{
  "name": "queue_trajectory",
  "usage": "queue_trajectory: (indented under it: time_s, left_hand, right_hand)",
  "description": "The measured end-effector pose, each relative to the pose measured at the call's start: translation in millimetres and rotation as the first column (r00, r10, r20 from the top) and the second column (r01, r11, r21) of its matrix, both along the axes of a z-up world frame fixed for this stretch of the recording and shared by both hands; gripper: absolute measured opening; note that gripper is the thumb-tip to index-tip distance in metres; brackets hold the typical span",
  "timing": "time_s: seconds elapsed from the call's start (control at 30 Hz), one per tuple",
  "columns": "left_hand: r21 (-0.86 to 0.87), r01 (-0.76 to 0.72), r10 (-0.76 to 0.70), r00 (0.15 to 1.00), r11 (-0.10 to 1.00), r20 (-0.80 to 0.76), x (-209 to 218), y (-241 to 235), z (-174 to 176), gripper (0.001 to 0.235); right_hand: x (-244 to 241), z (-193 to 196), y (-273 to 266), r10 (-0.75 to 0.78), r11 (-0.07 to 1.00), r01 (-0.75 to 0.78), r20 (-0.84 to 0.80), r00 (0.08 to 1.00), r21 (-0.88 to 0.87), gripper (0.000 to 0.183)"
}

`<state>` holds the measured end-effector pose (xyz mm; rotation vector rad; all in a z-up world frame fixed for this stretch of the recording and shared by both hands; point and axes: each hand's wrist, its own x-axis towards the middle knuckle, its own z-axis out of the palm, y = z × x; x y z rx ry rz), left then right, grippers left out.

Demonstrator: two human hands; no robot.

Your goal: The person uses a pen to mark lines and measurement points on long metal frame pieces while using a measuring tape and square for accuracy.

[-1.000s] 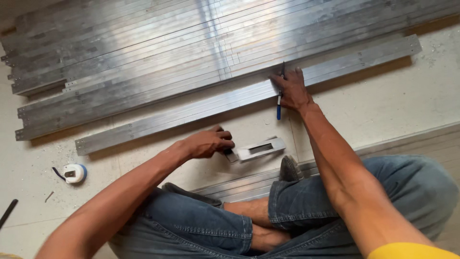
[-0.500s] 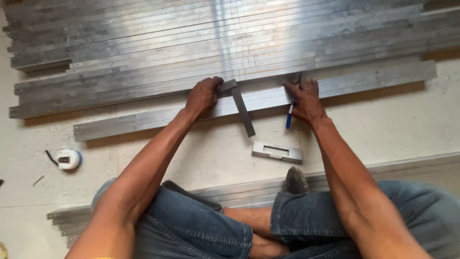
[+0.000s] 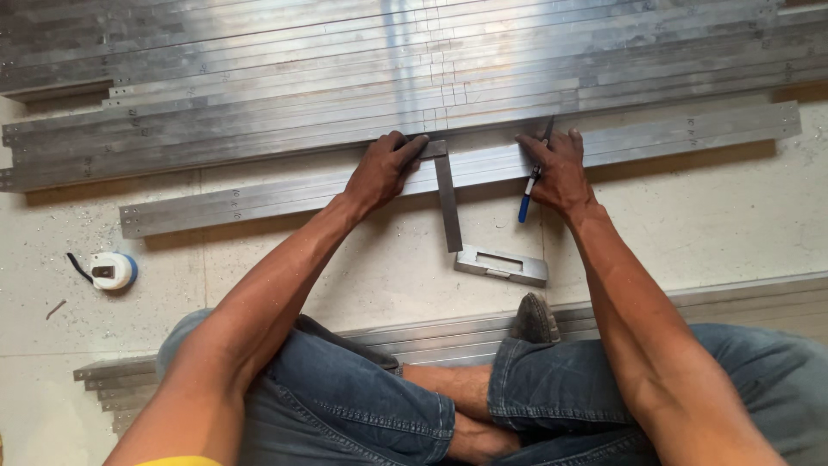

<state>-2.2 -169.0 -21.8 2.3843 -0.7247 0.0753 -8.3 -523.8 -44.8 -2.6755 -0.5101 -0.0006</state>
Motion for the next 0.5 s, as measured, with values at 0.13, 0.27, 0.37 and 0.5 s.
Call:
queue_trajectory:
  time_s: [0.13, 0.27, 0.37, 0.5]
  left_hand:
    - [-0.002, -0.003, 0.003, 0.999, 1.000, -0.050, 1.9, 0.4, -5.7, 0.037]
    - [-0.011, 0.000, 0.000, 1.000, 1.000, -0.022, 3.7, -1.8, -5.2, 0.037]
    - [-0.016, -0.004, 0.003, 0.999, 1.000, -0.051, 0.9, 0.7, -2.8, 0.038]
    - [0.093, 0.065, -0.061, 0.997, 0.994, -0.045, -3.1, 5.9, 4.5, 0.059]
  right_hand:
    - [-0.2, 0.6, 2.1, -0.007, 1.000, 0.007, -0.002, 1.000, -0.015, 0.084]
    - [1.0, 2.0, 1.6, -0.001, 1.000, 0.002, 0.020, 1.000, -0.015, 0.079]
    - [-0.4, 0.7, 1.3, 0.004, 1.000, -0.004, 0.015, 1.000, -0.003, 0.077]
    - [0.2, -2.1, -0.2, 0.014, 1.000, -0.014, 0.037, 0.999, 0.014, 0.077]
